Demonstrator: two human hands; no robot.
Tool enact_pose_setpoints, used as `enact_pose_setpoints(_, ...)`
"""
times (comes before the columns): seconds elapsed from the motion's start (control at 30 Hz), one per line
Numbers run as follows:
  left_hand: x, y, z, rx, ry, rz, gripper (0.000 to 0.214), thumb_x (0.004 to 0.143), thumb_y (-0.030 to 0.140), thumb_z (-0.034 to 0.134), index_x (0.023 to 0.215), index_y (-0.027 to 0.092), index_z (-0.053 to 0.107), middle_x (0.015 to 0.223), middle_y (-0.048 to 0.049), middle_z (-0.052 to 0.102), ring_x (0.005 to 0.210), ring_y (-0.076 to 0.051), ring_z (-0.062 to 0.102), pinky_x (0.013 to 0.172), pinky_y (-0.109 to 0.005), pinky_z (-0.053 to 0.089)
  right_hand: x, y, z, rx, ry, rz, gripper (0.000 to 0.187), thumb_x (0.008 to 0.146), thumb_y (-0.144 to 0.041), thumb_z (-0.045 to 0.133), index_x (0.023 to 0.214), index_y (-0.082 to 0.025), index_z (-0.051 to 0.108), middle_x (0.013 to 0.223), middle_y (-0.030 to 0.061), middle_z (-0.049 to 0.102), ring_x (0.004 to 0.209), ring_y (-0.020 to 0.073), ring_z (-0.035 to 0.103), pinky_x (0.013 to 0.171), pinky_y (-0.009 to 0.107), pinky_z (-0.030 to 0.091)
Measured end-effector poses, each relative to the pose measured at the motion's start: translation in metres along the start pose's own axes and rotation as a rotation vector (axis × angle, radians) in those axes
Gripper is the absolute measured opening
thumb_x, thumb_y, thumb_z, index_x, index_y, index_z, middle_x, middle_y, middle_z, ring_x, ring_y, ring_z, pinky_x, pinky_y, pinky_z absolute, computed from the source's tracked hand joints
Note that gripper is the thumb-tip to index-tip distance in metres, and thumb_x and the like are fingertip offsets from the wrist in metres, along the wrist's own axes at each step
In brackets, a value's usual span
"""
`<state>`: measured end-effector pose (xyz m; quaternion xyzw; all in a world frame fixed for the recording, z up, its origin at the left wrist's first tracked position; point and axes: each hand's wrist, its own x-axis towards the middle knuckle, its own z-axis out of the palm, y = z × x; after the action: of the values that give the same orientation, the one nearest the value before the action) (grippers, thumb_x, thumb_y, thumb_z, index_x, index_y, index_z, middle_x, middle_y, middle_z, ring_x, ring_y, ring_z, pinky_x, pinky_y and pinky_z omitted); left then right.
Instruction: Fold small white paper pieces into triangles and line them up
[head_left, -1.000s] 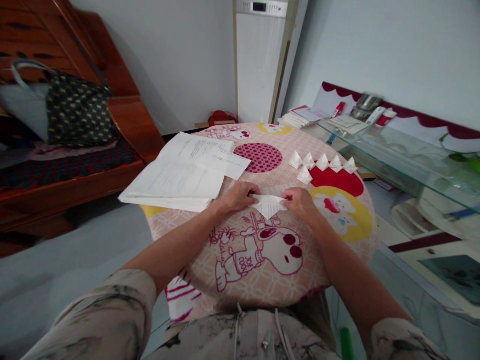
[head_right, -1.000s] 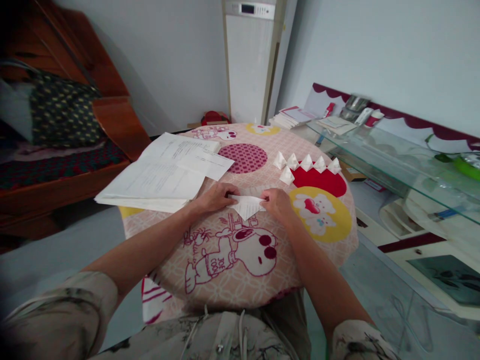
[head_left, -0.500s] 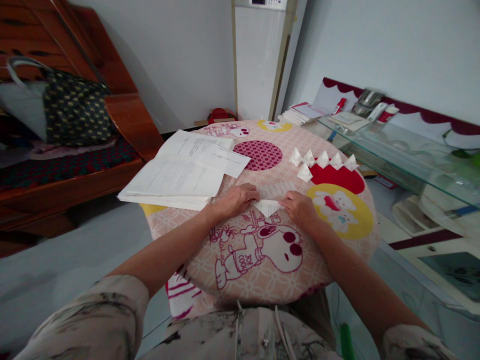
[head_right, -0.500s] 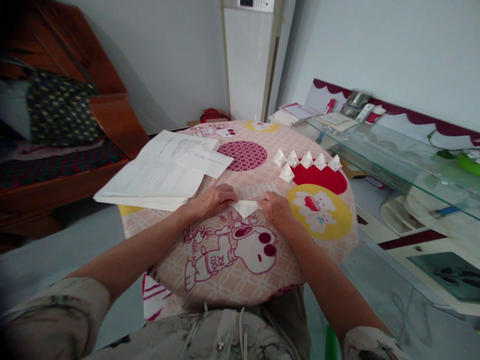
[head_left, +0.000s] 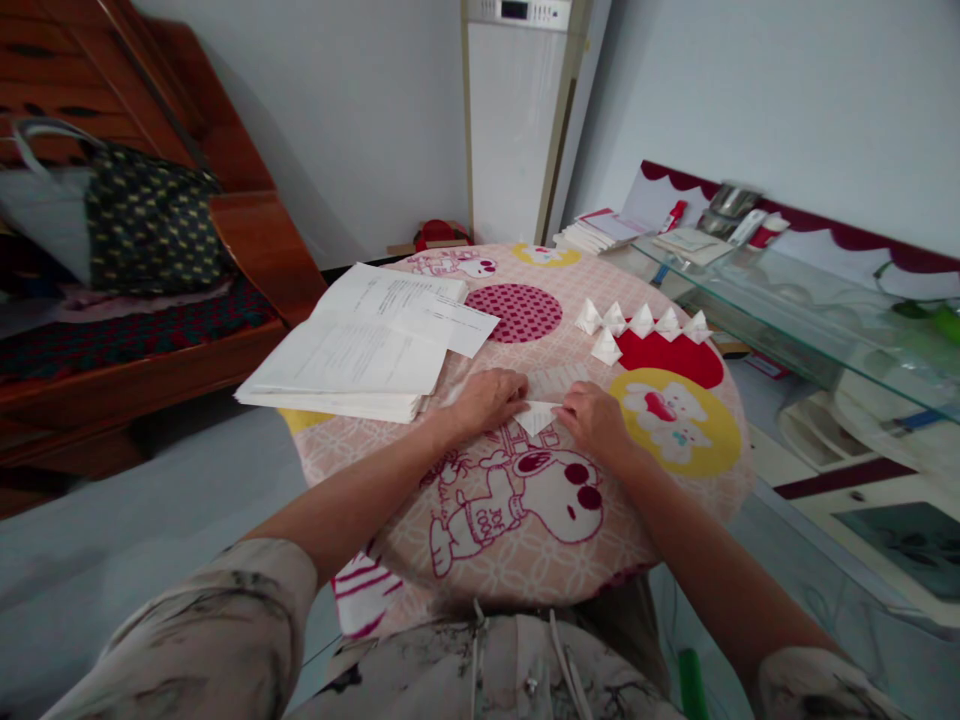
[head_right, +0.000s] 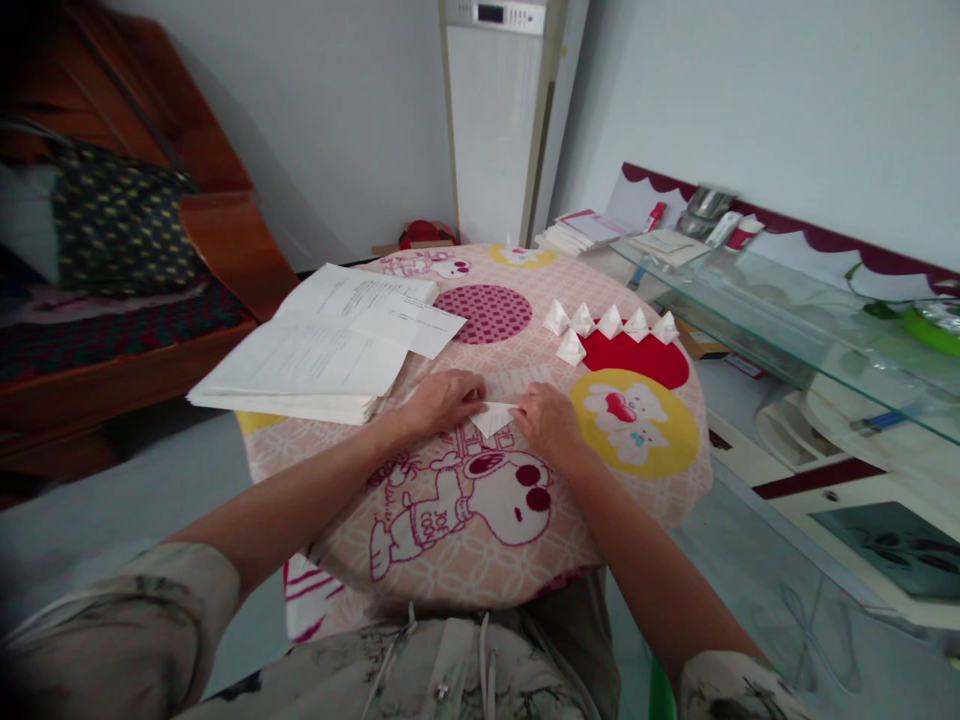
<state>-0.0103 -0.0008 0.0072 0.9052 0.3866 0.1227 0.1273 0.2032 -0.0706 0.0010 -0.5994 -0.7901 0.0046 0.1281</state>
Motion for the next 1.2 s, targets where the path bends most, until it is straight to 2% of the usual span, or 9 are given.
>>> enact_pose_setpoints(0.17,0.002,-0.001,0.003,-0.064,-0.047,0.033,0.013,0.085,0.022,0.070,0.096,0.015,0.069,0.097,-0.0079,0.068,0.094,-0.022,0.061,0.085,-0.031,0.045,0.015,-0.005,-0.007,-0.022,-0.097,0.111,0.010,0.091,-0.023,0.065,0.091,-0.017,0.074,0.092,0.0096,0.070,0.084,0.0208,0.059,0.074,0.030,0.040)
enact_pose_setpoints(0.33,0.005,-0.002,-0.003,-0.110,-0.084,-0.002,0.016,0.078,0.018,0.071,0.094,0.015,0.068,0.091,-0.0049,0.068,0.088,-0.020,0.060,0.080,-0.030,0.044,0.022,-0.003,-0.014,0.018,-0.143,0.016,0.014,0.088,-0.023,0.066,0.092,-0.016,0.077,0.095,0.0108,0.071,0.087,0.0213,0.061,0.077,0.031,0.041)
enact_pose_setpoints(0.43,0.004,-0.002,-0.005,-0.250,-0.114,-0.028,0.015,0.075,0.015,0.069,0.090,0.015,0.068,0.080,-0.0014,0.066,0.076,-0.016,0.058,0.070,-0.027,0.042,0.025,0.000,-0.016,0.130,-0.163,0.001,0.012,0.083,-0.023,0.068,0.086,-0.017,0.077,0.089,0.0083,0.072,0.082,0.0200,0.060,0.074,0.030,0.041)
enact_pose_setpoints(0.53,-0.002,-0.004,-0.006,-0.449,-0.086,-0.052,0.015,0.073,0.014,0.066,0.087,0.015,0.069,0.072,0.0015,0.064,0.067,-0.013,0.056,0.064,-0.025,0.040,0.025,0.002,-0.015,0.361,-0.179,0.056,0.009,0.078,-0.023,0.068,0.078,-0.017,0.075,0.074,0.0034,0.070,0.070,0.0168,0.058,0.064,0.027,0.039)
enact_pose_setpoints(0.63,-0.007,-0.008,-0.004,-0.612,-0.085,-0.032,0.015,0.073,0.014,0.065,0.086,0.014,0.071,0.073,0.0006,0.067,0.066,-0.011,0.056,0.063,-0.024,0.042,0.022,0.003,-0.014,0.551,-0.137,0.088,0.012,0.075,-0.026,0.067,0.072,-0.016,0.073,0.064,0.0004,0.065,0.062,0.0148,0.055,0.058,0.026,0.036)
enact_pose_setpoints(0.73,-0.008,-0.013,-0.001,-0.710,-0.078,-0.024,0.012,0.072,0.014,0.066,0.083,0.014,0.073,0.073,0.0002,0.069,0.066,-0.010,0.057,0.062,-0.023,0.043,0.018,0.001,-0.015,0.634,-0.080,0.091,0.015,0.073,-0.030,0.067,0.069,-0.016,0.071,0.061,-0.0009,0.062,0.061,0.0138,0.052,0.057,0.025,0.035)
enact_pose_setpoints(0.93,-0.008,-0.009,0.000,-0.850,-0.041,-0.060,0.009,0.073,0.018,0.069,0.080,0.012,0.072,0.067,0.0009,0.066,0.060,-0.009,0.055,0.058,-0.021,0.043,0.016,-0.004,-0.017,0.835,-0.114,0.111,0.027,0.077,-0.042,0.067,0.075,-0.015,0.074,0.065,-0.0009,0.062,0.063,0.0139,0.051,0.059,0.025,0.038)
enact_pose_setpoints(1.2,-0.011,-0.005,-0.002,-0.957,-0.038,-0.108,0.012,0.072,0.020,0.074,0.081,0.012,0.072,0.068,0.0000,0.067,0.059,-0.008,0.055,0.055,-0.020,0.042,0.016,-0.009,-0.013,0.796,-0.026,0.065,0.027,0.082,-0.041,0.063,0.076,-0.018,0.076,0.072,0.0024,0.070,0.070,0.0177,0.059,0.066,0.027,0.044)
